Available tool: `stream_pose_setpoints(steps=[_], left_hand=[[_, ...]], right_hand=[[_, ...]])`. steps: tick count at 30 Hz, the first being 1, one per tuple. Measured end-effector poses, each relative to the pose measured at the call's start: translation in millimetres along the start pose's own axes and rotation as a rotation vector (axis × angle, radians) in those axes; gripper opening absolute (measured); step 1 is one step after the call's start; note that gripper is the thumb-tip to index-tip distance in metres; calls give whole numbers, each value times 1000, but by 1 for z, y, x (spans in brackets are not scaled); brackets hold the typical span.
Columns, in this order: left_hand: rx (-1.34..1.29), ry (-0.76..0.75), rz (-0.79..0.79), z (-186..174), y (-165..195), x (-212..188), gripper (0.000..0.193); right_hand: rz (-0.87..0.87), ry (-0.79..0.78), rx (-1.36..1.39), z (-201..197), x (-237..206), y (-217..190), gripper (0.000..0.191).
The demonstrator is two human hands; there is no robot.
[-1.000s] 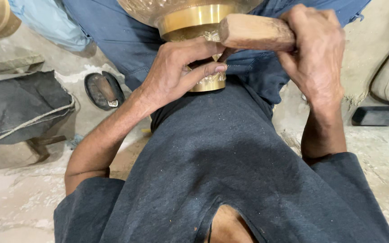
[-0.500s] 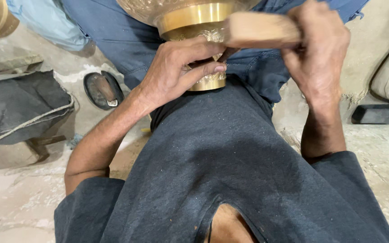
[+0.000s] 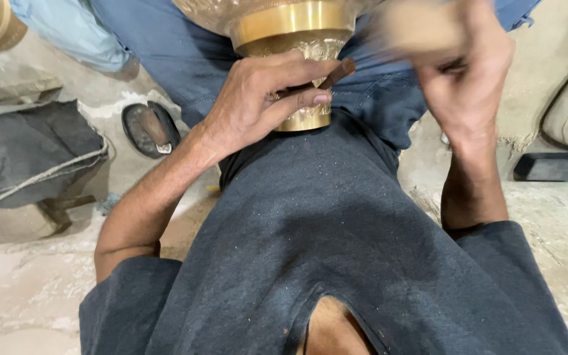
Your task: The person sits on the floor with an engraved brass vessel resting on their lap. They hold a small punch against the vessel's flared base and repeatedly strike it with a wooden mallet, repositioning the punch around the surface to chase the decorative pattern into the metal.
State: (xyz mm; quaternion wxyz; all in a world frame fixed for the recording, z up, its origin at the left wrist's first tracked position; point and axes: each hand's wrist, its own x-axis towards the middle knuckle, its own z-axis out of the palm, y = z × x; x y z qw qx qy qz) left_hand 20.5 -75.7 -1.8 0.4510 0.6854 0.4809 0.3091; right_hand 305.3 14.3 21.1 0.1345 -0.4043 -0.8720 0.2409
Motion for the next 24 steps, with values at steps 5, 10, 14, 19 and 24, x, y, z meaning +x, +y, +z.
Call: stream_pose_setpoints(steps=[5,10,14,19,24], left_hand=[[14,31,77,-5,2,0,38],[5,8,45,-7,7,-1,38],[-27,22,82,-7,9,-1,38],[32,14,55,-7,7,-4,35],[-64,63,64,-2,5,-10,25]], right_hand=[[29,121,103,8,-7,7,26],[-19,115,184,7,-7,5,25],[55,52,258,4,-5,0,28],[-39,90,112,-1,-3,-7,29],[-127,76,-125,-3,1,-8,37]])
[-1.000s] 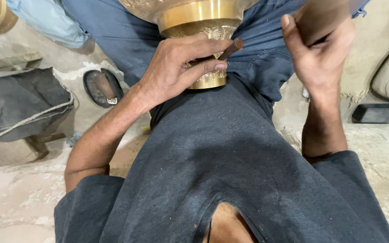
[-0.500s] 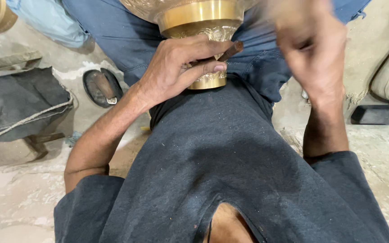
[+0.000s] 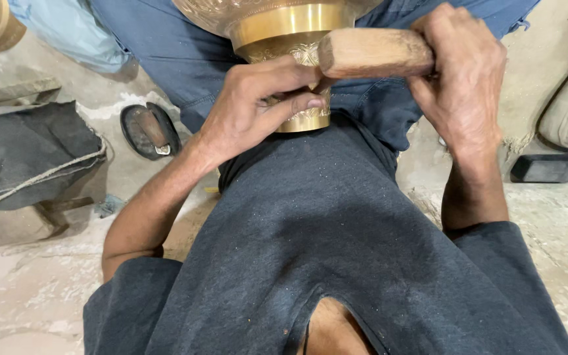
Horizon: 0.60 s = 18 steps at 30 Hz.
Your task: The person sits on the floor with an engraved brass vessel resting on their lap. They hold a small punch against the vessel's flared base and repeatedly strike it with a wooden mallet, repositioning the punch around the surface to chase the decorative pattern into the metal.
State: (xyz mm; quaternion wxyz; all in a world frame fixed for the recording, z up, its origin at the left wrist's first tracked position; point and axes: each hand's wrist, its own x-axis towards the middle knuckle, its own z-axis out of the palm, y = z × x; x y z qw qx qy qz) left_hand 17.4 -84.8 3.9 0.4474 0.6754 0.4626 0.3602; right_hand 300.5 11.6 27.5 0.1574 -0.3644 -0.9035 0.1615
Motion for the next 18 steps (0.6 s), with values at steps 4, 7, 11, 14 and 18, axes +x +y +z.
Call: stream_pose_setpoints(steps=[4,7,11,14,18], left_hand=[[-162,158,-158,15,-1,-11,35],[-69,206,-157,23,-7,-15,36],[-86,203,-196,26,-13,-17,35],[-41,222,-163,24,-12,-16,35],[-58,206,-149,23,-8,-16,35]], right_hand=[[139,-2,283,2,4,0,30],[128,-24,268,1,8,-1,31],[-54,-5,80,-5,15,-1,37],[-116,9,-53,-7,20,3,38],[-154,21,-185,-10,22,13,37]])
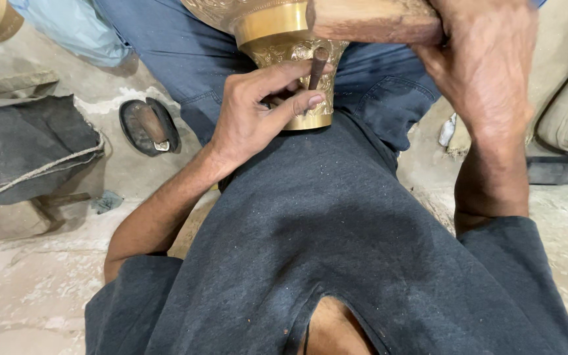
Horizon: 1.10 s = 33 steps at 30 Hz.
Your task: The person sits on the floor with an engraved brass vessel resting on their lap. They hold a small punch against the vessel's flared base and repeatedly strike it with a wooden mallet, repositioning the punch around the surface to chase the decorative pattern into the metal.
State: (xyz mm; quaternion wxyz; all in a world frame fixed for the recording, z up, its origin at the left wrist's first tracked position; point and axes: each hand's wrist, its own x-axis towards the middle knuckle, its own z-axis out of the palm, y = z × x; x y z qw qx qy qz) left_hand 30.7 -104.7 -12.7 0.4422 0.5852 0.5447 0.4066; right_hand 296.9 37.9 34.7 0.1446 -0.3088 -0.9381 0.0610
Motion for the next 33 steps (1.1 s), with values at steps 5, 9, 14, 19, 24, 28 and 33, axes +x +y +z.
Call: stream_pose_setpoints(steps=[5,9,14,19,24,28,33], left_hand=[[5,1,27,1,0,-1,36],[60,-6,41,0,-2,0,37],[9,-32,-10,1,-4,1,36],[13,-22,47,-1,-2,3,35],[37,-29,37,-4,4,5,36],[23,-44,31,-5,5,4,36],[14,-55,23,-3,0,6,37]], right_hand=[[19,-21,86,-2,0,3,37],[-9,-85,79,-5,5,-1,38],[19,-94,98,-8,8,-7,33],[42,-97,93,-9,5,-7,28],[-14,-82,42,-4,7,-6,28],[260,-118,475,-1,4,-7,25],[93,-127,271,1,-4,-2,21]])
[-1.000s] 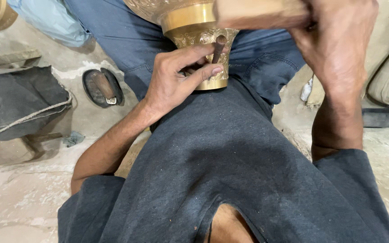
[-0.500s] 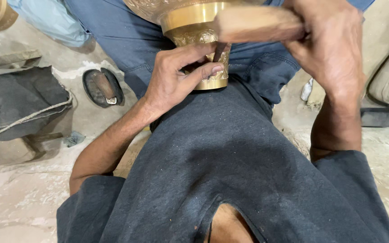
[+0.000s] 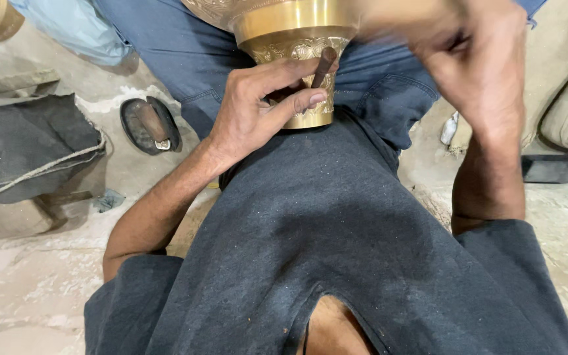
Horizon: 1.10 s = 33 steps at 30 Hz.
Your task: The person sits on the floor with an engraved brass vessel resting on their lap. They hold a small punch against the vessel's flared base and repeatedly strike it with a wooden mallet, repositioning the punch around the surface to chase the decorative pattern into the metal.
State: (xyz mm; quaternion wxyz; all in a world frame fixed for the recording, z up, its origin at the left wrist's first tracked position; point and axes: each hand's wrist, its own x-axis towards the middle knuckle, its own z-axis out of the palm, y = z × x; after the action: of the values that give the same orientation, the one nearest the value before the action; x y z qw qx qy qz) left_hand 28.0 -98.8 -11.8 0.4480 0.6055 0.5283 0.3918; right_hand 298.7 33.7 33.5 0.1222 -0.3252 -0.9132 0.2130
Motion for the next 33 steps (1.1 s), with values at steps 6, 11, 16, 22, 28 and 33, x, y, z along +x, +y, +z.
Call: stream_pose_setpoints(steps=[6,11,16,22,28,33], left_hand=[[39,8,58,1,-3,0,38],[40,-5,40,0,0,0,34],[-51,-28,38,-1,1,2,34],[39,-14,46,-3,1,3,32],[30,-30,62,-5,2,2,32],[41,-24,61,-3,-1,3,34]], right_hand=[[1,23,-84,-3,4,-2,22],[-124,24,-318,-4,1,-4,28],[288,71,419,13,-8,8,15],[470,35,635,8,-2,0,18],[13,19,-102,2,2,-5,20],[122,16,276,18,-16,12,12]])
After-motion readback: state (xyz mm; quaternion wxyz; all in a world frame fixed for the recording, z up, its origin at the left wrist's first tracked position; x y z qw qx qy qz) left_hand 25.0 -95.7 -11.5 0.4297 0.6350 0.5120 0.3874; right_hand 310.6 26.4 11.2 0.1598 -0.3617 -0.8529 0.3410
